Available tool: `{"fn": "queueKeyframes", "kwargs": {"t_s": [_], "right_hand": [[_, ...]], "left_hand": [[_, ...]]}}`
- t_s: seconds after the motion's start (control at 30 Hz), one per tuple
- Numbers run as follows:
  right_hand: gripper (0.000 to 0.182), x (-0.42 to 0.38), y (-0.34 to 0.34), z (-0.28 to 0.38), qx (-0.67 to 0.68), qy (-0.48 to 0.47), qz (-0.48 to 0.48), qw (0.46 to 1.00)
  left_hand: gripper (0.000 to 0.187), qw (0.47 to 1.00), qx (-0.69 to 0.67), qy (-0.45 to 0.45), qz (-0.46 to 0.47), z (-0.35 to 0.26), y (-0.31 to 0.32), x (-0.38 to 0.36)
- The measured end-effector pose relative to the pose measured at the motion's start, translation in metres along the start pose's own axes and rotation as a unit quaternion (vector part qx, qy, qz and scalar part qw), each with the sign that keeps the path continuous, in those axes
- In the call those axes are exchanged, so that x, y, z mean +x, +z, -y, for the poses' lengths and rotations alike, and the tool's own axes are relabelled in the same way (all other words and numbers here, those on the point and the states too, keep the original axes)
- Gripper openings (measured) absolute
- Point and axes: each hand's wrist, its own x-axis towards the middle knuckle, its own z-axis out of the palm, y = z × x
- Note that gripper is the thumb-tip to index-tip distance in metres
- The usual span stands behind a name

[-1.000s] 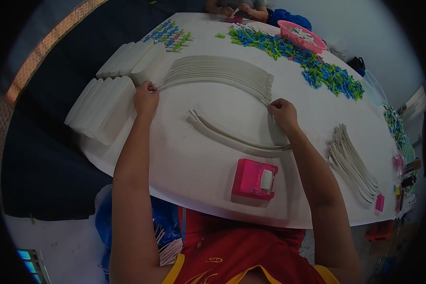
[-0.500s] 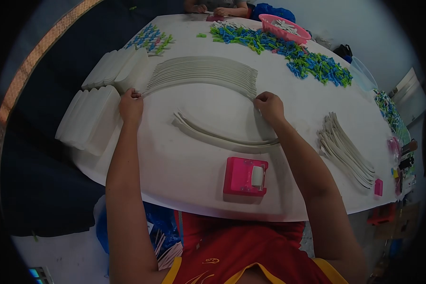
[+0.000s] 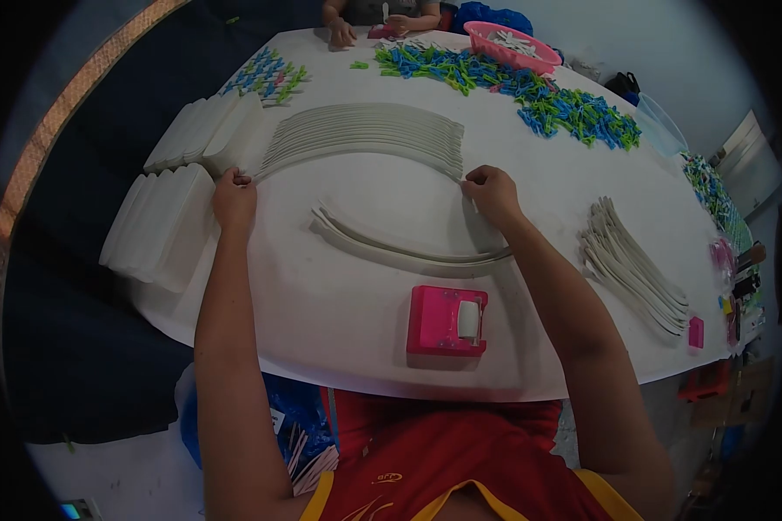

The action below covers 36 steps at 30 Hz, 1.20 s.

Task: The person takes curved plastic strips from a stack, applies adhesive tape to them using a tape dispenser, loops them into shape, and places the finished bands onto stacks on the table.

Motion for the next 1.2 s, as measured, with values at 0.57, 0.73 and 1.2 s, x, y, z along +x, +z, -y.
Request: {"fn": "queueKeyframes", "kwargs": {"t_s": [0.57,0.73,1.2], "right_hand": [[0.018,-0.236,-0.150,0.177,0.234,-0.608,0.100,0.752],[0.018,-0.286,-0.167,0.148,0.238,-0.579,0.023,0.780],[0.031,-0.233,-0.124,0.001,0.078,-0.324,-0.151,0.931]], "left_hand": [[0.023,0.993,-0.094,0.033,-0.062,0.000,0.002,-0.020],[0.021,0.975,-0.216,0.027,0.036,-0.025,-0.019,-0.059],[0.025,0.953,-0.218,0.124,0.168,-0.085,-0.083,-0.244]]}}
